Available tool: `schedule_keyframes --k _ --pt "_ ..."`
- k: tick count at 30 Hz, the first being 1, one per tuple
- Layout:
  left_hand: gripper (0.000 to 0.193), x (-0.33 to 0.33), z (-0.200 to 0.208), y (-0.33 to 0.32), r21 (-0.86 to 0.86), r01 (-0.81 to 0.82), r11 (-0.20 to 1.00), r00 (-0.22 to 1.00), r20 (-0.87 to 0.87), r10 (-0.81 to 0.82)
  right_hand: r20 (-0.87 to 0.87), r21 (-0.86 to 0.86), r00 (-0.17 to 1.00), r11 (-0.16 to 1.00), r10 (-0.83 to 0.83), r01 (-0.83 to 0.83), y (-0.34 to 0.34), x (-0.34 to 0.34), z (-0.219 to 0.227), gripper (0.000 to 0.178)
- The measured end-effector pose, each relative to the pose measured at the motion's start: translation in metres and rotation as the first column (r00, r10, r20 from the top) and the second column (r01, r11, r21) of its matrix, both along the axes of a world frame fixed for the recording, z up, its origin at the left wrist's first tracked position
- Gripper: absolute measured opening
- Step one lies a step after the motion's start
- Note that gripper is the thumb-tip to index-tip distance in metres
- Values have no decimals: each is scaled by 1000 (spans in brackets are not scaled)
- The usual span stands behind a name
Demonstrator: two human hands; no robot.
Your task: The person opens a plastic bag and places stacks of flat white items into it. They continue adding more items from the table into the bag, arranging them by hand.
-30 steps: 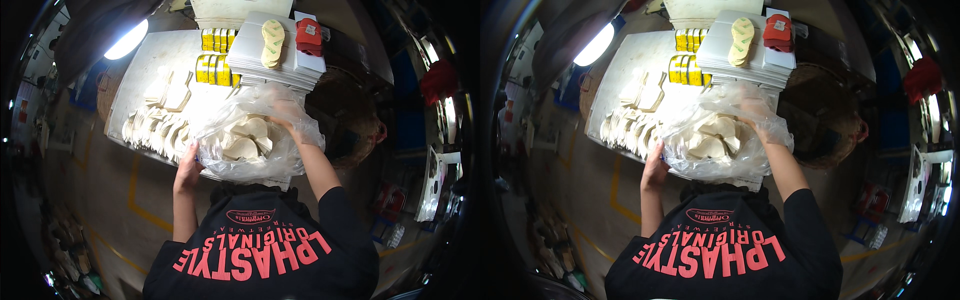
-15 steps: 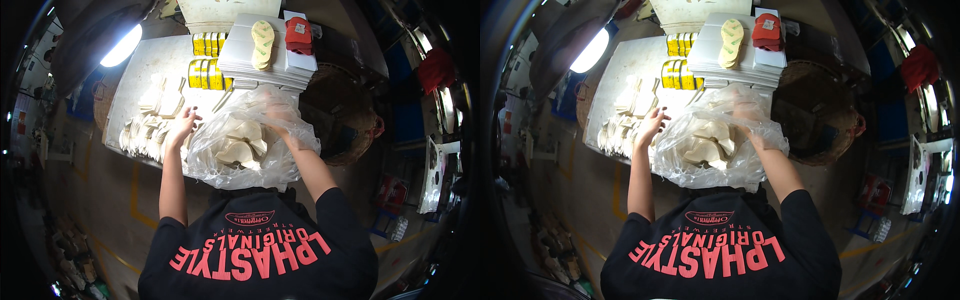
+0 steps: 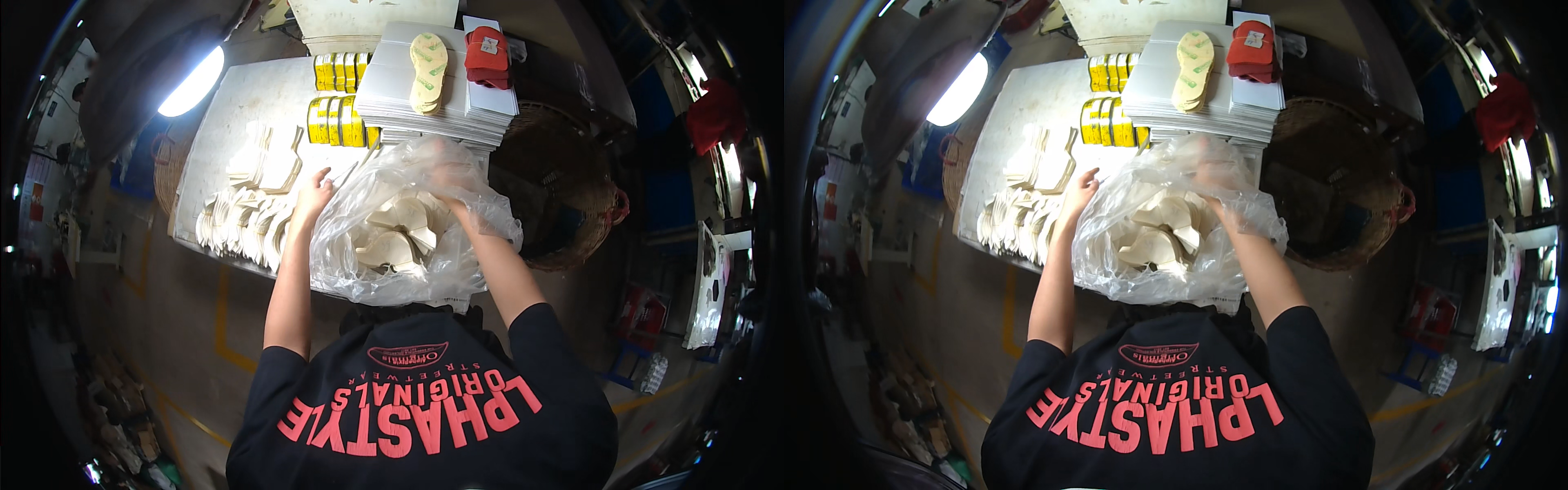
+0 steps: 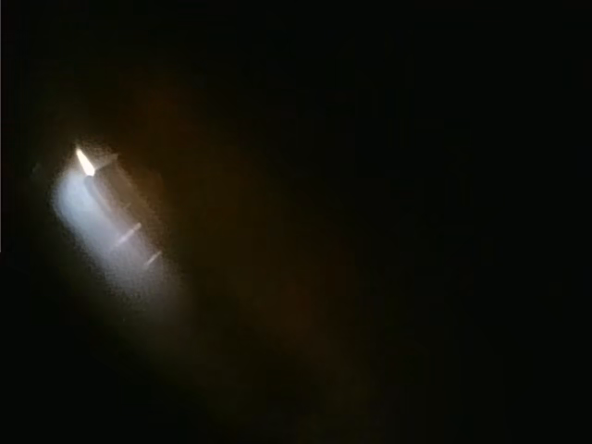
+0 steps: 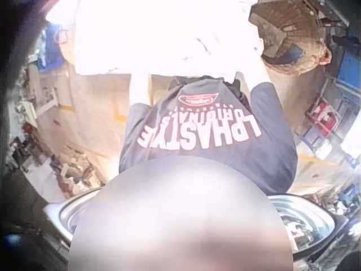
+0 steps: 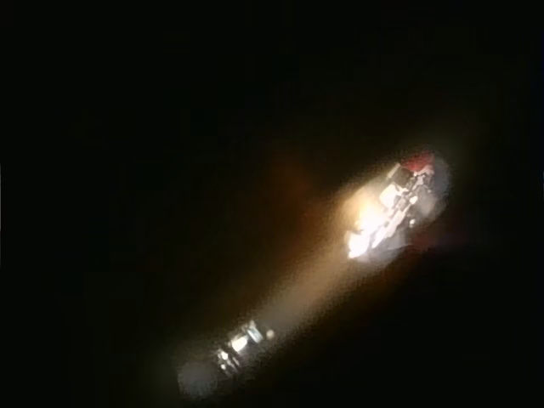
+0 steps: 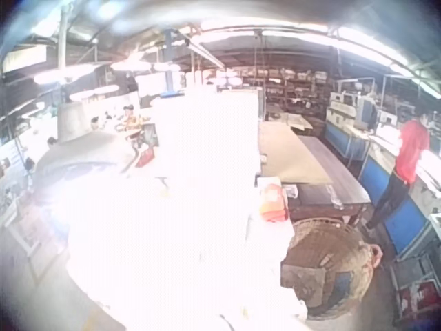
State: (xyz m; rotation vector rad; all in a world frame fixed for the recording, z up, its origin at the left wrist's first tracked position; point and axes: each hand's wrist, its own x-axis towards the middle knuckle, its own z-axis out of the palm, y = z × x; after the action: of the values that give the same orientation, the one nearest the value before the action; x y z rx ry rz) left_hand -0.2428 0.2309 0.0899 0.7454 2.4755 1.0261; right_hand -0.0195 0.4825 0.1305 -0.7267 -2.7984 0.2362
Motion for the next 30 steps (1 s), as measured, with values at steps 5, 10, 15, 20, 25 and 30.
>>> schedule_keyframes --k 5,10,15,20,25,30 --pt "38 44 99 -37 358 -108 927 982 183 43 20 -30 998 998 58 -58 4 22 26 64" --pt "38 120 187 -72 636 222 739 910 136 -391 33 -200 996 977 81 -73 -52 60 59 57" --pt "29 192 147 -65 3 743 669 669 32 -743 61 -839 916 517 396 -168 -83 78 99 43" --pt "30 221 52 -87 -338 640 690 759 134 -637 -80 -896 896 362 437 -256 -171 79 64 42" --pt "33 218 9 -103 -260 549 794 835 140 -532 83 -792 949 599 304 -123 -220 73 13 54" --pt "44 244 1 -77 -683 463 565 809 64 -585 154 -849 854 509 497 -143 -193 57 -16 60"
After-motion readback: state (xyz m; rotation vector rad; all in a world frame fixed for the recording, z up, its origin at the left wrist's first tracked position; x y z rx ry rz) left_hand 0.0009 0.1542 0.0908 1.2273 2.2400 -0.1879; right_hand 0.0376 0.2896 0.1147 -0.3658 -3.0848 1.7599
